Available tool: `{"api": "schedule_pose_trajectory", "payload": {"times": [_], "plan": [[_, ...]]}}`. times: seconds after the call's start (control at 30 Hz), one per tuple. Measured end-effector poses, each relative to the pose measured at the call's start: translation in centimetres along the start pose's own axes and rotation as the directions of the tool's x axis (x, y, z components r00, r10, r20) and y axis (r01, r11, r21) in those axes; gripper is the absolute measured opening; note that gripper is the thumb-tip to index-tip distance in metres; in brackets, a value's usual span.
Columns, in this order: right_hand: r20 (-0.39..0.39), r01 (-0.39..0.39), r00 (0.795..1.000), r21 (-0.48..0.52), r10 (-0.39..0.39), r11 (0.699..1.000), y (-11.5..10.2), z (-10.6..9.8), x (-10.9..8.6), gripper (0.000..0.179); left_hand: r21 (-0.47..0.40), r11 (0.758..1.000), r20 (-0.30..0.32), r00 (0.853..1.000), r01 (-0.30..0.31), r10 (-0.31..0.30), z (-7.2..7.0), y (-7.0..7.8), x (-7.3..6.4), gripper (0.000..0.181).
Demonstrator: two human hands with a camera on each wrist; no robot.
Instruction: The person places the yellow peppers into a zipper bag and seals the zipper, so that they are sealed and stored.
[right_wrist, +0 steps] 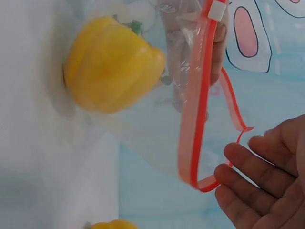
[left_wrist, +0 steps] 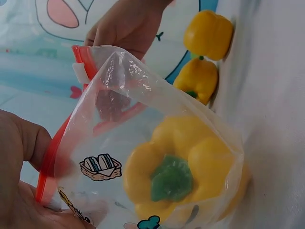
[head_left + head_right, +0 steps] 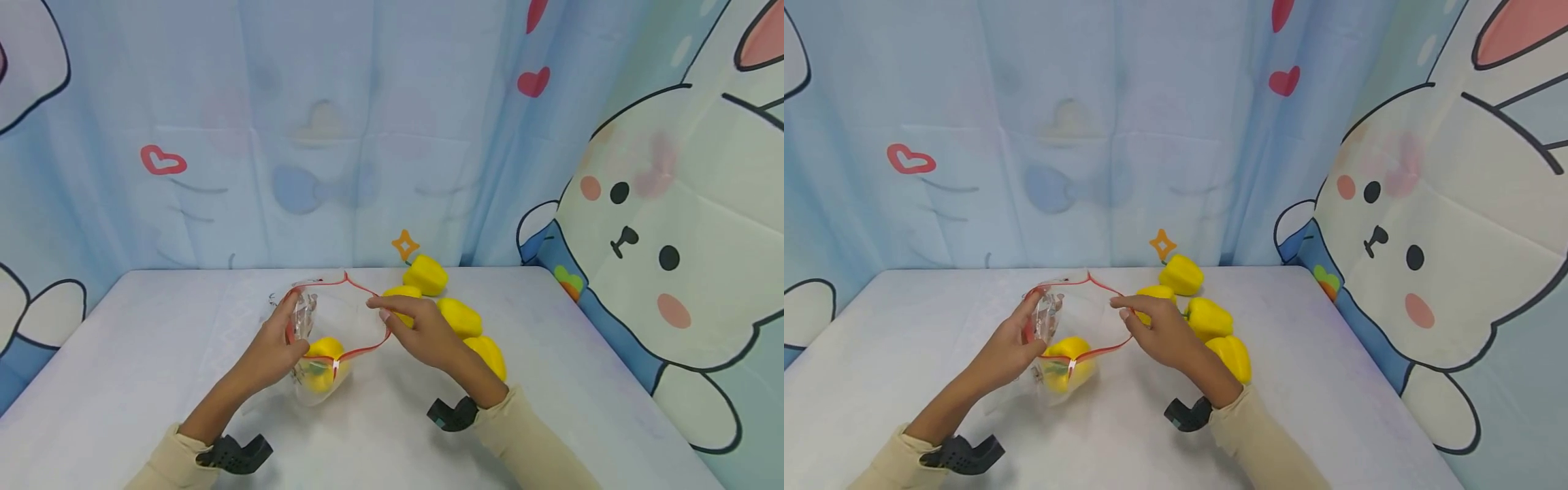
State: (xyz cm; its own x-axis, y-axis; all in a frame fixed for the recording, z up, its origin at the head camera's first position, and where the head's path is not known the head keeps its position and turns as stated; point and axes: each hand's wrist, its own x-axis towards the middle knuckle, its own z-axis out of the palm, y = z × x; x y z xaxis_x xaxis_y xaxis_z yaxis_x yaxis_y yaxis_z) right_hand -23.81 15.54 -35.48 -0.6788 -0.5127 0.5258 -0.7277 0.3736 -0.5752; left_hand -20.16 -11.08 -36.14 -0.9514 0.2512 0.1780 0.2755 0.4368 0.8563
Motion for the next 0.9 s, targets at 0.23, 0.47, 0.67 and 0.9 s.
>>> {"api": "schedule_pose_trajectory", "payload": {"times": [0.23,0.47,0.67,0.9], "plan": [[-0.171,-0.099,0.98,0.042,0.104,0.994,1.5,0.5,0.0,0.026,-0.031,1.0,0.002,1.0,0.0,0.0,-0.1,-0.2,0.1,0.08],[-0.222,-0.169,0.96,0.029,0.171,0.985,2.9,1.1,-0.1,0.03,-0.031,0.999,0.003,1.0,-0.015,0.015,-0.1,-0.4,0.0,0.081],[-0.2,-0.259,0.949,-0.047,0.245,0.965,4.1,1.3,-0.2,0.041,-0.035,0.999,0.003,1.0,0.012,-0.012,-0.2,-0.6,0.0,0.081],[-0.132,-0.35,0.932,-0.081,0.339,0.933,5.6,1.1,-0.3,0.06,-0.02,1.0,-0.003,1.0,0.023,-0.023,-0.2,-0.5,0.1,0.081]]}}
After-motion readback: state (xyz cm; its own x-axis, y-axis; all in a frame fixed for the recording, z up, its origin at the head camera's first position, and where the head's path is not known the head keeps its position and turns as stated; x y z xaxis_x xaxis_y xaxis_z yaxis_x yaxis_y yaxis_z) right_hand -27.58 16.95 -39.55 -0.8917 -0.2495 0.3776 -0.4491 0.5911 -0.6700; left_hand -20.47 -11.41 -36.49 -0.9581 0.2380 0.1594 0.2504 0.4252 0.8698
